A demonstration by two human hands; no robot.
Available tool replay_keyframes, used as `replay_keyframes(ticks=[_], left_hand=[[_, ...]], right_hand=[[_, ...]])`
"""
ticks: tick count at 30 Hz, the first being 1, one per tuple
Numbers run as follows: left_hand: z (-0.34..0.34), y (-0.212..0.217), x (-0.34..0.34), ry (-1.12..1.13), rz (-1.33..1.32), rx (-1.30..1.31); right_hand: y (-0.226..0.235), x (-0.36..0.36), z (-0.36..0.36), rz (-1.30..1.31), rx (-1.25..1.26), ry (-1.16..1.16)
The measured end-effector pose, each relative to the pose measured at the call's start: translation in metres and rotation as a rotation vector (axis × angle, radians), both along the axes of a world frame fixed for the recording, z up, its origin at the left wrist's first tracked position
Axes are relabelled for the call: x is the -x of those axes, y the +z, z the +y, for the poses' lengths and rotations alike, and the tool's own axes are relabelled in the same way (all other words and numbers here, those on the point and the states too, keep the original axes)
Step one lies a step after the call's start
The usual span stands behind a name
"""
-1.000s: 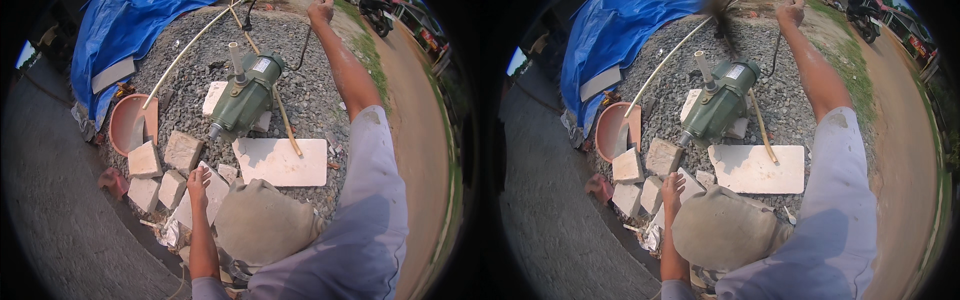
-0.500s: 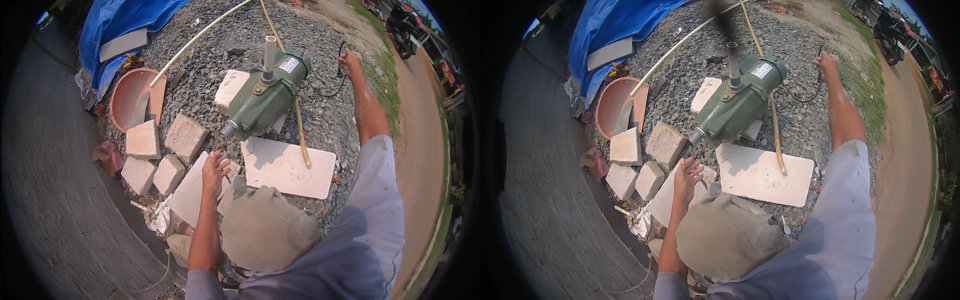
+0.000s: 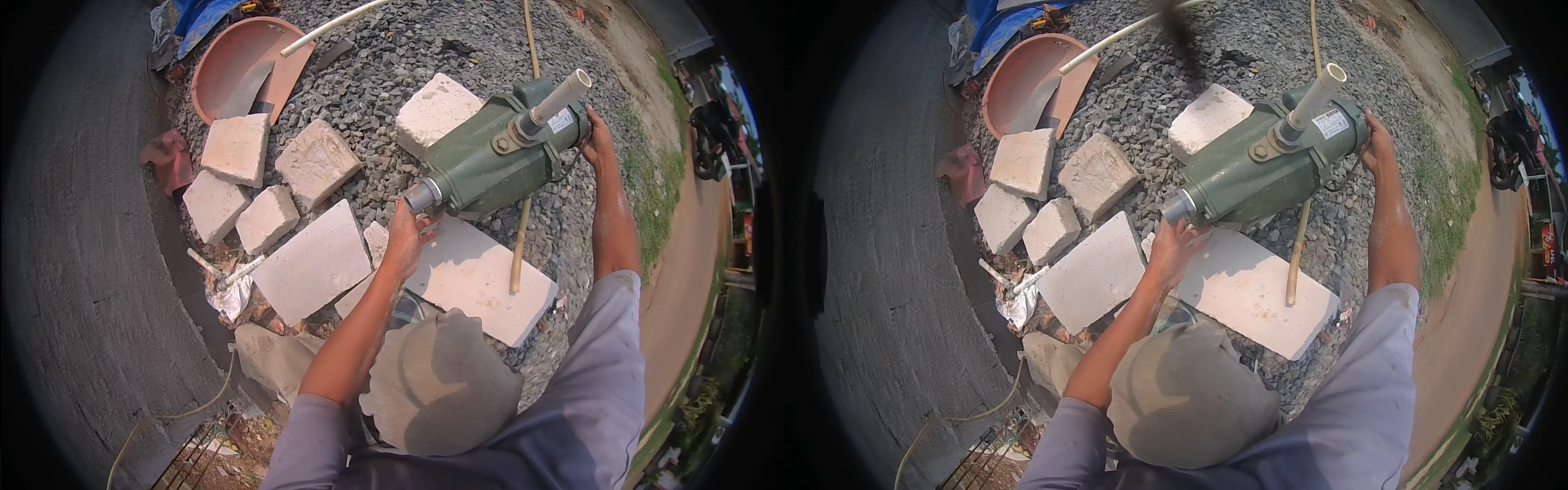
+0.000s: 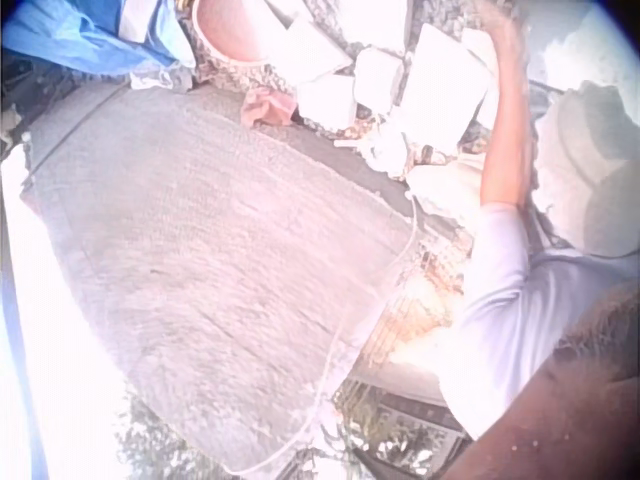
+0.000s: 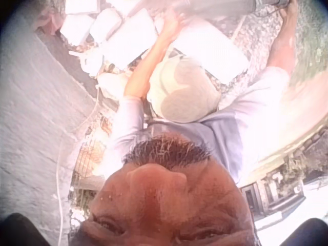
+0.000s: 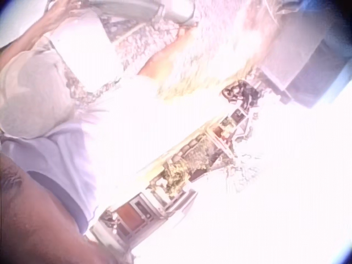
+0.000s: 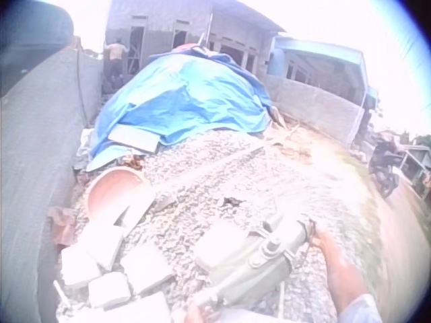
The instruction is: The person coils a yellow cable and walks across a construction site. They then pick up a green water pump and attach a white PVC pipe to its outlet, securing the connection by hand.
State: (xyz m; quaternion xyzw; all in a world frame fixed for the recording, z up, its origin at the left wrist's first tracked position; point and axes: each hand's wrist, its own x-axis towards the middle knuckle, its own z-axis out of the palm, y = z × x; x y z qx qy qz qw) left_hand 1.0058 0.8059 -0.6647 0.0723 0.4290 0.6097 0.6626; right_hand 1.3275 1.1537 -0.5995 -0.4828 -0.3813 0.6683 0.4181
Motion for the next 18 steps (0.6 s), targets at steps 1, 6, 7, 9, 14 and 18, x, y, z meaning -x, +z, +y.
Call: replay_keyframes(ticks=[1, 6, 7, 9, 14, 18], left_hand=[[0.002, 0.001, 0.004, 0.0, 0.017, 0.042], [0.017, 0.001, 0.021, -0.034, 0.026, 0.082], [0.019, 0.004, 0.022, -0.022, 0.059, 0.094], [0.027, 0.003, 0.022, -0.107, 0.071, 0.067], [0.033, 0.009, 0.018, -0.009, 0.153, 0.018], [0.04, 0.003, 0.008, 0.085, 0.138, -0.03]], right_hand=[[0.002, 0.007, -0.001, 0.004, 0.008, 0.013], [0.015, 0.009, -0.012, -0.008, 0.067, 0.208], [0.02, 0.022, -0.023, -0.043, 0.092, 0.211], [0.016, 0.012, -0.021, -0.018, 0.117, 0.193], [0.022, 0.04, -0.029, -0.184, 0.147, -0.026], [0.021, 0.032, -0.023, -0.191, 0.173, 0.019]])
